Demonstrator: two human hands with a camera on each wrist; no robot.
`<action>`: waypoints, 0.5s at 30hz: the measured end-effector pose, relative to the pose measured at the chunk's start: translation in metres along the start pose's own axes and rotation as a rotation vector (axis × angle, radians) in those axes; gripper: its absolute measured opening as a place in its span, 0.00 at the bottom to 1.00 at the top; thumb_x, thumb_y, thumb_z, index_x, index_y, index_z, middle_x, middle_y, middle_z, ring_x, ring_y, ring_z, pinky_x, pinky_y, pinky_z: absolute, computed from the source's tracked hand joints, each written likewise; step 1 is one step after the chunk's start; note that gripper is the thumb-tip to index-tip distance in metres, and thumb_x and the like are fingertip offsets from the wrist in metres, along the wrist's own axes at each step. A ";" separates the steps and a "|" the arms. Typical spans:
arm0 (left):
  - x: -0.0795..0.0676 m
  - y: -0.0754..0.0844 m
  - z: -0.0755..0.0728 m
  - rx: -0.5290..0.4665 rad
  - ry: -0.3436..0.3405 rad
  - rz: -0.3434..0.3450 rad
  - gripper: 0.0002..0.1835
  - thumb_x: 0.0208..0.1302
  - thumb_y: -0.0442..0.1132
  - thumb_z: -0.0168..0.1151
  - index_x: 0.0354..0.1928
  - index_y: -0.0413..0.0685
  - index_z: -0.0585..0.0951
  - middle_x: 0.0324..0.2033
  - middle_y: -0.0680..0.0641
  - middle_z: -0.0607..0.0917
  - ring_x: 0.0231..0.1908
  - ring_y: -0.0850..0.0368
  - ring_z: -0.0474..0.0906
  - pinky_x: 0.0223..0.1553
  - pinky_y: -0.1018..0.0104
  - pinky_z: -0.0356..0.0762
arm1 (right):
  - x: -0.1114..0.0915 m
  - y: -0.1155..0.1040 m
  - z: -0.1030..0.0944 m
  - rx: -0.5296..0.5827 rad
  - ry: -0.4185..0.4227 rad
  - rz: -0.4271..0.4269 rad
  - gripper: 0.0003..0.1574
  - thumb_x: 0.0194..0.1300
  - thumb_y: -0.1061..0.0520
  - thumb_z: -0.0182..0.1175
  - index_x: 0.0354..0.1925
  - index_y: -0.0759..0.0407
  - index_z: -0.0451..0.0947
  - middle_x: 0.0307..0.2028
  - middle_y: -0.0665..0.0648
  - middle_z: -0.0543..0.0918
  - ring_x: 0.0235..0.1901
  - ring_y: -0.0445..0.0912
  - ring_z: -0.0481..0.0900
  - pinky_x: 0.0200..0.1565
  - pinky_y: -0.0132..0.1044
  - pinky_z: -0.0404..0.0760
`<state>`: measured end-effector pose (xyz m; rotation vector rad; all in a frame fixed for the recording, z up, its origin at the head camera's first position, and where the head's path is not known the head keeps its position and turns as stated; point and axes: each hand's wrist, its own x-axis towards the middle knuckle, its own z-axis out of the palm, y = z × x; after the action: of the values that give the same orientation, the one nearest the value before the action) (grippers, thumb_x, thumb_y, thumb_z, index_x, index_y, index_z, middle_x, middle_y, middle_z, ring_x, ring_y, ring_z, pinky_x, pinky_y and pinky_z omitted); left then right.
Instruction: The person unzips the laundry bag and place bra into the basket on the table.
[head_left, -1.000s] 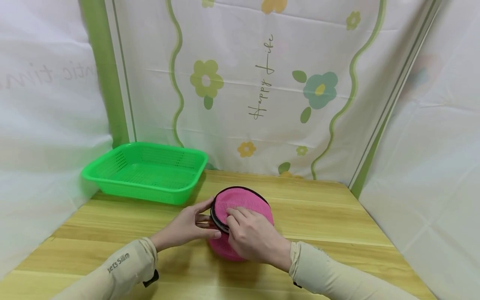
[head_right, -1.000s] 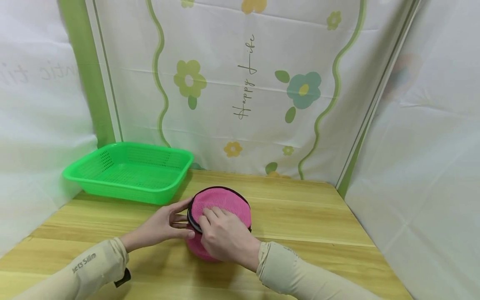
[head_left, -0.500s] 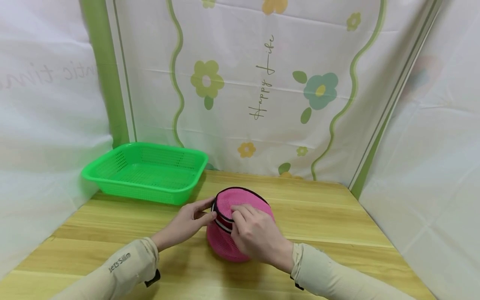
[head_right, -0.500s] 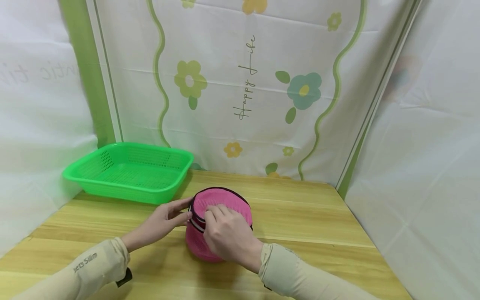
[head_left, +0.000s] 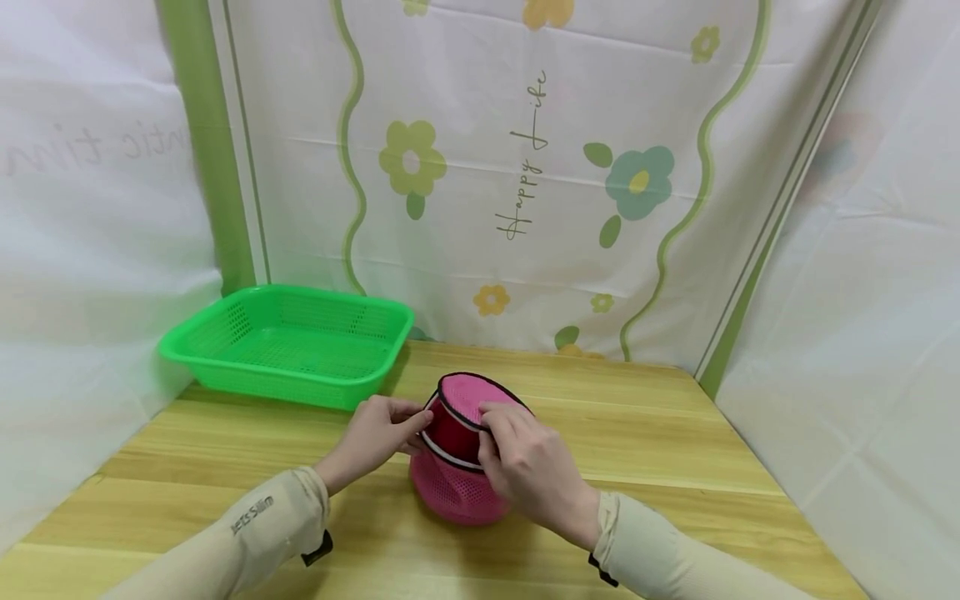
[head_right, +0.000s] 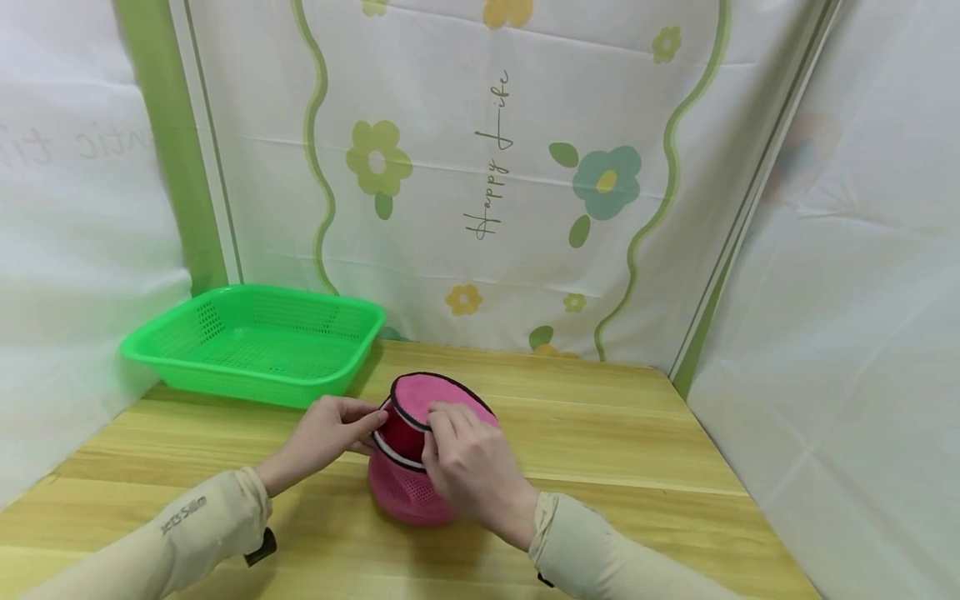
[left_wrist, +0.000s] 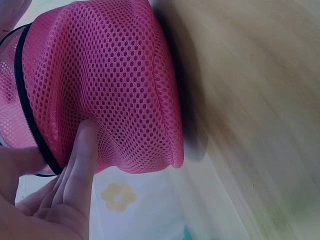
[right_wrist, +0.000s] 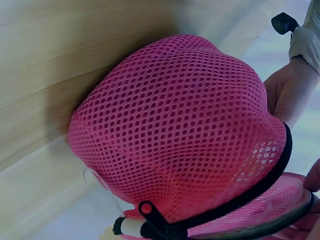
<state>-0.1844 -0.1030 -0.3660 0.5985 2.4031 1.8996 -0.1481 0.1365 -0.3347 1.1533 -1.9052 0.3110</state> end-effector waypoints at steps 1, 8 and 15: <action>0.000 0.000 0.000 -0.002 0.007 -0.003 0.14 0.69 0.38 0.62 0.46 0.30 0.84 0.31 0.41 0.87 0.27 0.48 0.86 0.31 0.54 0.85 | -0.001 0.001 -0.001 0.006 0.006 0.009 0.10 0.64 0.64 0.49 0.38 0.69 0.76 0.40 0.63 0.83 0.40 0.53 0.83 0.40 0.40 0.85; 0.000 0.001 0.001 0.009 0.037 -0.020 0.11 0.68 0.34 0.61 0.44 0.30 0.84 0.30 0.41 0.87 0.25 0.47 0.86 0.29 0.51 0.84 | -0.008 0.006 -0.009 0.001 0.047 0.087 0.14 0.72 0.60 0.48 0.42 0.70 0.75 0.36 0.62 0.82 0.36 0.52 0.84 0.36 0.40 0.85; -0.001 0.002 0.001 0.027 0.037 -0.013 0.10 0.68 0.34 0.61 0.43 0.32 0.85 0.30 0.41 0.87 0.24 0.48 0.86 0.27 0.58 0.85 | -0.014 0.014 -0.017 0.001 0.097 0.160 0.16 0.73 0.58 0.48 0.42 0.71 0.76 0.35 0.62 0.82 0.29 0.48 0.82 0.28 0.36 0.84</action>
<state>-0.1830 -0.1018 -0.3644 0.5527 2.4523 1.8927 -0.1476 0.1623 -0.3323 0.9707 -1.9147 0.4476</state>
